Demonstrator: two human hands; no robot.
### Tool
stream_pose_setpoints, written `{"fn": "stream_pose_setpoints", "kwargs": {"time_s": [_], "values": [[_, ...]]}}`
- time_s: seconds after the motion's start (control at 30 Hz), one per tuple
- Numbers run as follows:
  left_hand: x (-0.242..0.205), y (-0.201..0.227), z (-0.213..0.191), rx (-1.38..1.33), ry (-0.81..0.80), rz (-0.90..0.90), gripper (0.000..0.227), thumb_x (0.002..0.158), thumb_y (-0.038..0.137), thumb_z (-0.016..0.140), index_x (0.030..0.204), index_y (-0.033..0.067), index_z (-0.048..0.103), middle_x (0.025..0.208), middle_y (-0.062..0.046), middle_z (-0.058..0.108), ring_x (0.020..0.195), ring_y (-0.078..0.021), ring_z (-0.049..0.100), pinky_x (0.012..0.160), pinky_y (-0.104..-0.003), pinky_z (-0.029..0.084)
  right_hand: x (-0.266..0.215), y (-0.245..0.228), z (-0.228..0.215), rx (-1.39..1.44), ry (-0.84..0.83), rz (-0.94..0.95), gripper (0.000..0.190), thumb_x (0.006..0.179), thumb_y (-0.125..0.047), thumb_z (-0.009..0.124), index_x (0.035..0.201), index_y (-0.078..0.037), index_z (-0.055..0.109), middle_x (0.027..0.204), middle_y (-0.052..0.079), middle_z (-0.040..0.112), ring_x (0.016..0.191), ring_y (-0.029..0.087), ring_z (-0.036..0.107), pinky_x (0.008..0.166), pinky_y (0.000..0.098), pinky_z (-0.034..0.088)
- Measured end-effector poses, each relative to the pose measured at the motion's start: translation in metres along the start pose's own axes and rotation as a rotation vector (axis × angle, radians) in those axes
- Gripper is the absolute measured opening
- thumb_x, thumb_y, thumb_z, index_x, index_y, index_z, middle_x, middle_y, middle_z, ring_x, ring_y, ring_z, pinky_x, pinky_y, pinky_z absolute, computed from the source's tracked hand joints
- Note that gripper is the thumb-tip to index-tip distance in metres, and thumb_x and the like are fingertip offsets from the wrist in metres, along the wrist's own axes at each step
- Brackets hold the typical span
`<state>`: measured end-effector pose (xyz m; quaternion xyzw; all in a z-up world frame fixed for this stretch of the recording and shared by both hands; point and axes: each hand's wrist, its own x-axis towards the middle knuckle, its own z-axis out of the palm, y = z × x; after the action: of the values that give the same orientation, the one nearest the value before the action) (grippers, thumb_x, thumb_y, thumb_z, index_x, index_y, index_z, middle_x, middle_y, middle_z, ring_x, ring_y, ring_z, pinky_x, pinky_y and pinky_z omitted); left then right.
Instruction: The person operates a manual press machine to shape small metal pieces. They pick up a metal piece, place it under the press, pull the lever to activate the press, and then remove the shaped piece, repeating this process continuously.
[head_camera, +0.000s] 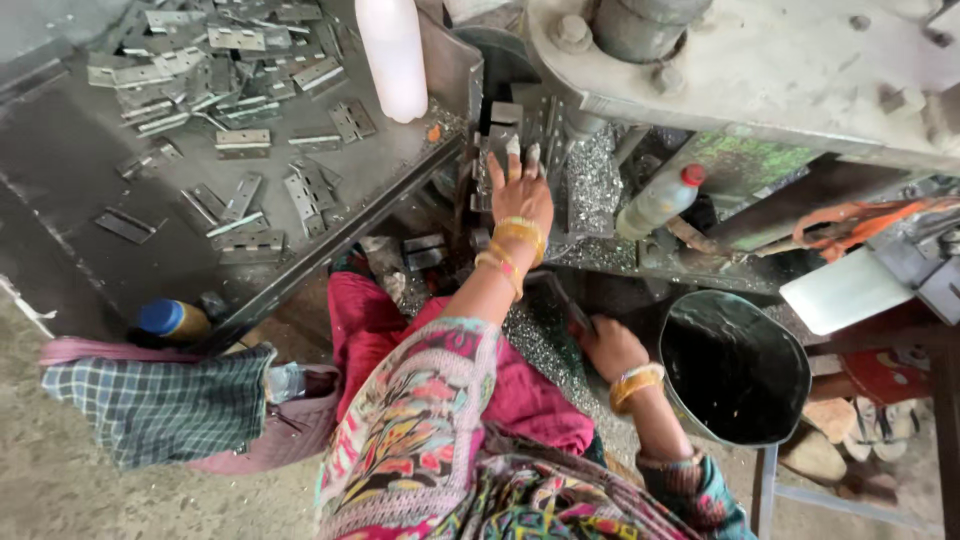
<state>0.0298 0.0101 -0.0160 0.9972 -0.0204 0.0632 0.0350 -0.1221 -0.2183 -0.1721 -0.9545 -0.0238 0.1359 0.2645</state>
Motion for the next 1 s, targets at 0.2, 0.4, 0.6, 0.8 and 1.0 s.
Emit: {"fn": "stream_pose_setpoints", "kwargs": {"time_s": [0.2, 0.4, 0.6, 0.8, 1.0], "values": [[0.012, 0.007, 0.006, 0.040, 0.101, -0.008, 0.047, 0.098, 0.017, 0.044, 0.142, 0.0043, 0.058, 0.163, -0.005, 0.039, 0.154, -0.0326, 0.021, 0.122, -0.061, 0.005, -0.015, 0.007, 0.024, 0.063, 0.085, -0.001, 0.035, 0.091, -0.038, 0.067, 0.094, -0.003, 0.063, 0.086, 0.027, 0.069, 0.083, 0.049, 0.065, 0.073, 0.0548, 0.051], [-0.012, -0.005, 0.004, 0.046, 0.137, 0.071, 0.047, 0.096, 0.026, 0.048, 0.137, 0.0059, 0.059, 0.158, -0.006, 0.042, 0.152, -0.0323, 0.024, 0.119, -0.063, 0.007, -0.036, -0.059, -0.042, -0.085, 0.335, -0.030, 0.046, 0.089, -0.040, 0.072, 0.120, -0.008, 0.059, 0.098, 0.022, 0.071, 0.086, 0.045, 0.067, 0.069, 0.0541, 0.052], [-0.090, -0.039, 0.021, -0.191, 0.325, 0.368, 0.043, 0.101, 0.037, 0.055, 0.133, 0.0113, 0.067, 0.154, -0.005, 0.054, 0.150, -0.0298, 0.041, 0.128, -0.058, 0.018, -0.043, -0.144, -0.127, 0.017, 0.583, -0.169, 0.037, 0.093, -0.034, 0.068, 0.118, -0.007, 0.061, 0.105, 0.018, 0.072, 0.092, 0.043, 0.068, 0.074, 0.0515, 0.052], [-0.037, -0.014, 0.002, -0.182, 0.293, 0.064, 0.064, 0.101, 0.058, 0.052, 0.132, 0.0024, 0.064, 0.160, -0.008, 0.046, 0.154, -0.0324, 0.029, 0.124, -0.060, 0.011, -0.041, -0.157, -0.140, -0.007, 0.571, -0.139, 0.035, 0.091, -0.031, 0.069, 0.116, -0.007, 0.063, 0.103, 0.018, 0.072, 0.090, 0.043, 0.069, 0.073, 0.0524, 0.052], [-0.029, -0.012, 0.003, -0.148, 0.208, 0.130, 0.076, 0.097, 0.063, 0.050, 0.136, -0.0018, 0.058, 0.155, -0.009, 0.045, 0.151, -0.0326, 0.026, 0.121, -0.060, 0.003, -0.037, -0.161, -0.143, 0.047, 0.505, -0.118, 0.025, 0.093, -0.033, 0.068, 0.106, -0.012, 0.067, 0.097, 0.014, 0.074, 0.086, 0.039, 0.071, 0.071, 0.0508, 0.053]]}}
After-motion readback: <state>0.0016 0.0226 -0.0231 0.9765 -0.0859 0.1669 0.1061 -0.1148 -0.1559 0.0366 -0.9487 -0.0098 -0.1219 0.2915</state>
